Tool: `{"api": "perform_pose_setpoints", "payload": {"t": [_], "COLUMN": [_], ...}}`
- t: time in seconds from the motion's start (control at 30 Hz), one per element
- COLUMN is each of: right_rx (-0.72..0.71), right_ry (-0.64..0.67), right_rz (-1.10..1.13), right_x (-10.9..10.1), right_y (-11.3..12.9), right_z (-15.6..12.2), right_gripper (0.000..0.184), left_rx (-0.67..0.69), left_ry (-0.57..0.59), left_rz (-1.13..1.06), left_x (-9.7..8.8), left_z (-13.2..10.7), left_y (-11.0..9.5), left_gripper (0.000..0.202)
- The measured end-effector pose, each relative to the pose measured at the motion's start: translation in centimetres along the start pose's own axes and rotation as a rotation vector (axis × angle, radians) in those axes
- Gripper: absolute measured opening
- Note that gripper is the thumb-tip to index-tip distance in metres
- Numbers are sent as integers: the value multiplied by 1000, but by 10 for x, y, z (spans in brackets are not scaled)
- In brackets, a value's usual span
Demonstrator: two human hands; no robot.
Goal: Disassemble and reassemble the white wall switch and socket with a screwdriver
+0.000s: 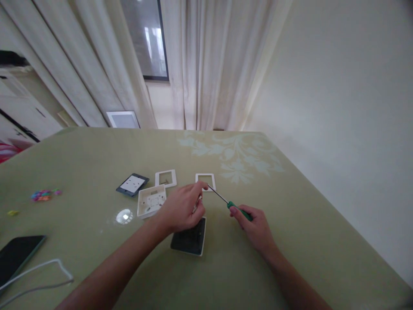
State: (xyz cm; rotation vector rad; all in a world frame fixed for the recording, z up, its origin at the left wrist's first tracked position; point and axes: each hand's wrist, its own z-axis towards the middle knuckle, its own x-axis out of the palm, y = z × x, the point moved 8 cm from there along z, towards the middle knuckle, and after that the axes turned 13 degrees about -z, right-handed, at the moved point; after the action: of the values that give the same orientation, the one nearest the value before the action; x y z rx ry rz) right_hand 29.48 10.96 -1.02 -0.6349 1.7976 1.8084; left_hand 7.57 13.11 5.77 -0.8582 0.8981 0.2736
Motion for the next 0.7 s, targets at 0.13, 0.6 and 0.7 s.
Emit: {"api": "perform_pose_setpoints", "payload": {"t": [0.13, 0.6, 0.7], "right_rx": [11, -175, -282], "right_ry": [-34, -186, -253], "right_rz": [21, 10, 2], "right_x": [-4, -20, -28], "right_y": [-4, -4, 12], "right_z": [4, 4, 3], "right_gripper": [58, 38, 29], "left_rx": [-22, -65, -99], "left_ry": [108, 175, 133], "left_rz": [141, -136, -169], "left_x": [23, 27, 33], "left_z": [19, -64, -92], "left_y": [11, 10, 15], "left_gripper": [21, 55, 79]}}
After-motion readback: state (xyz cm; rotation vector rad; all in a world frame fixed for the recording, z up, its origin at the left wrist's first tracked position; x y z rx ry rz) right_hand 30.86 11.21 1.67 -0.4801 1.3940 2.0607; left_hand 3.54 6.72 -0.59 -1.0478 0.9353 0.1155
